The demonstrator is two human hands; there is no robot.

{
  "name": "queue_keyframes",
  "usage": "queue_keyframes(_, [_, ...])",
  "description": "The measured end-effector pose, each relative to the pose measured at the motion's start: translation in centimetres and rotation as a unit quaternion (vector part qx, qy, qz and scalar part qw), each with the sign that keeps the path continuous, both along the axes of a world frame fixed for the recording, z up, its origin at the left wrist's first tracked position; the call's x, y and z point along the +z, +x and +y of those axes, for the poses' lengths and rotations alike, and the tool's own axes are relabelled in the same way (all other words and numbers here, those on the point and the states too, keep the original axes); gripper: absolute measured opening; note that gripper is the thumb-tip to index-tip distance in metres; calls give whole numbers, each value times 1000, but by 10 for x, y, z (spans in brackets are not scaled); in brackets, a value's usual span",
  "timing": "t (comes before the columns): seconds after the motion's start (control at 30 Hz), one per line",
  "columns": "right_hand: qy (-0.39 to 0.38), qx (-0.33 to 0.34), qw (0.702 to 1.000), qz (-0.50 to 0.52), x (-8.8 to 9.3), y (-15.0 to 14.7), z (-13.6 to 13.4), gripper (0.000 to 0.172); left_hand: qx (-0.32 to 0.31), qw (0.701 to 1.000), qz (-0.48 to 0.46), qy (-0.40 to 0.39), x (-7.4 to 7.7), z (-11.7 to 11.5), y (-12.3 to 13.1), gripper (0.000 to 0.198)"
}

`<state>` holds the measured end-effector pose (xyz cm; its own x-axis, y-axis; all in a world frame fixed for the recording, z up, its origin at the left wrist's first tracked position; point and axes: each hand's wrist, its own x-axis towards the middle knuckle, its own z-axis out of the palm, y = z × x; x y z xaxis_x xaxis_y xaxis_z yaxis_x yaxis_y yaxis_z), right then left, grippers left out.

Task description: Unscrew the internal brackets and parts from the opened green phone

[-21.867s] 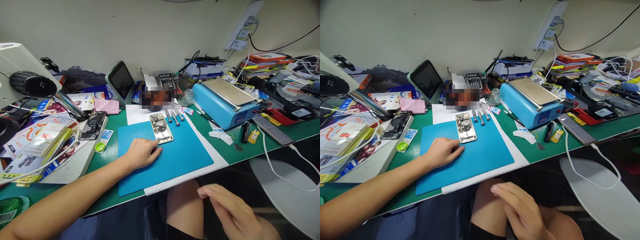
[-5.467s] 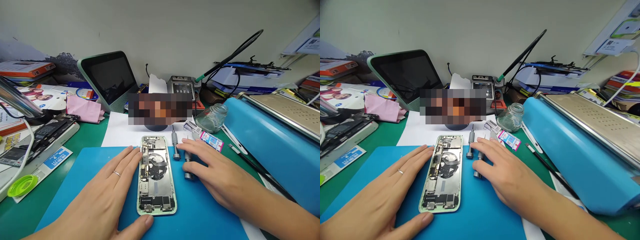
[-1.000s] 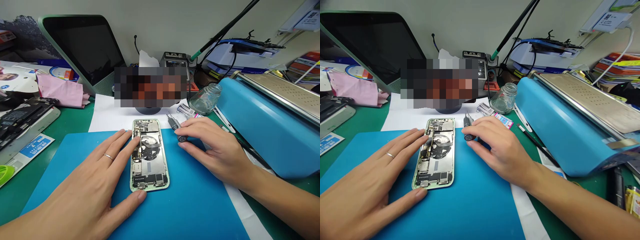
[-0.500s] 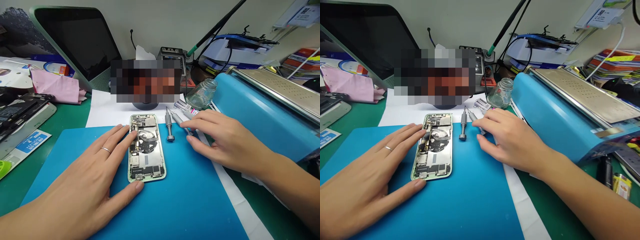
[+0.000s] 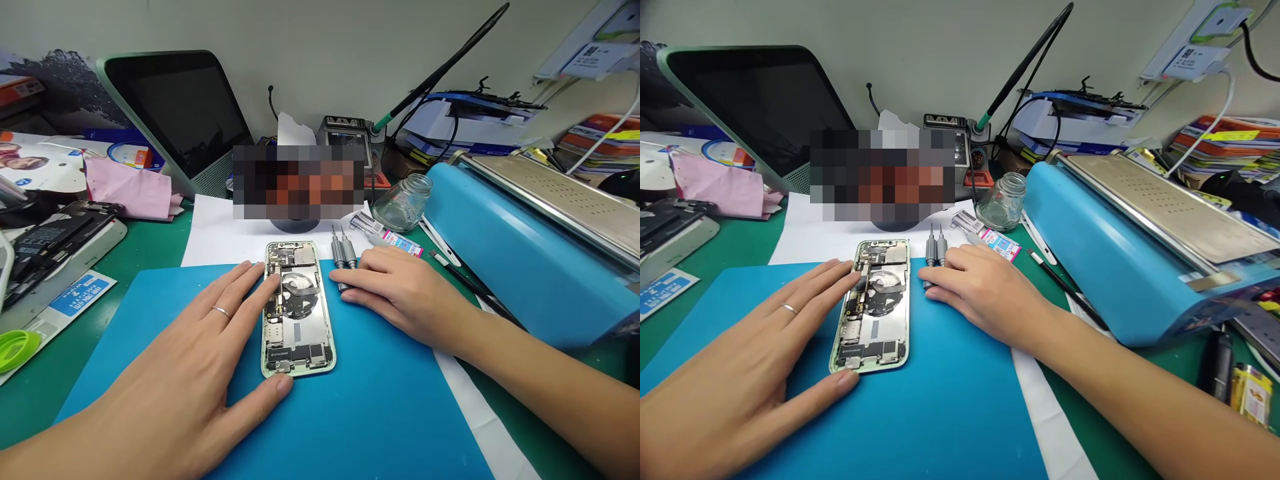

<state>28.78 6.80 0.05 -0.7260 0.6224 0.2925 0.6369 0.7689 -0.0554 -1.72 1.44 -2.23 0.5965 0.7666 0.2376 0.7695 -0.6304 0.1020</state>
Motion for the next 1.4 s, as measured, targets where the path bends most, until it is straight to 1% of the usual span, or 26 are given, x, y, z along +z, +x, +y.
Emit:
queue_keyframes(0.17, [25, -31, 999, -12, 0, 2, 0, 34, -4, 1000, 6, -8, 0, 1, 0, 88])
queue_keyframes(0.23, [31, -34, 999, -23, 4, 5, 0, 35, 0, 1000, 8, -6, -1, 1, -1, 88])
queue_keyframes(0.3, [33, -49, 998, -14, 11, 10, -1, 37, 0, 1000, 12, -5, -2, 1, -2, 87])
queue_keyframes(0.37, [33, -98, 995, 9, 19, 17, -2, 36, 2, 1000, 16, -6, -3, 0, -3, 88])
queue_keyframes(0.43, [23, -170, 985, 12, 26, 23, -2, 36, 4, 1000, 17, -8, -3, 0, -3, 88])
queue_keyframes(0.5, [-6, -234, 972, -24, 30, 28, -1, 40, 7, 1000, 13, -12, -4, -1, -3, 88])
queue_keyframes(0.57, [-22, -269, 961, -60, 31, 32, 0, 41, 14, 1000, 9, -17, -5, -1, -3, 87])
queue_keyframes(0.7, [-10, -291, 951, -102, 28, 36, 1, 32, 11, 1000, 9, -11, -5, -2, -2, 87])
queue_keyframes(0.8, [-40, -299, 944, -131, 26, 34, 0, 27, 3, 1000, 11, -7, -5, -1, -3, 89])
queue_keyframes(0.93, [-48, -306, 943, -122, 24, 28, 1, 20, 3, 1000, 9, -11, -3, 0, -3, 89])
queue_keyframes(1.0, [-43, -307, 944, -112, 23, 27, 3, 23, 0, 1000, 11, -12, -2, 1, -3, 89])
queue_keyframes(1.03, [-37, -303, 947, -103, 24, 28, 3, 28, 0, 1000, 10, -11, -2, 1, -3, 89])
queue_keyframes(1.1, [-10, -279, 959, -41, 25, 28, 2, 33, -5, 1000, 9, -12, 0, 1, -3, 88])
queue_keyframes(1.17, [26, -244, 968, 50, 28, 27, -2, 28, -8, 1000, 6, -15, 1, 1, -2, 87])
queue_keyframes(1.23, [68, -227, 963, 133, 29, 24, -10, 19, -7, 1000, 0, -20, 2, 0, -1, 86])
queue_keyframes(1.3, [136, -243, 938, 208, 27, 19, -20, 15, -2, 1000, -14, -26, 3, -1, 0, 84])
queue_keyframes(1.33, [180, -252, 915, 258, 25, 16, -25, 15, 4, 999, -22, -30, 3, -2, 1, 82])
queue_keyframes(1.37, [207, -259, 887, 320, 22, 14, -29, 14, 9, 999, -28, -37, 3, -2, 2, 81])
queue_keyframes(1.4, [211, -249, 874, 359, 19, 12, -33, 15, 11, 998, -33, -44, 2, -2, 2, 81])
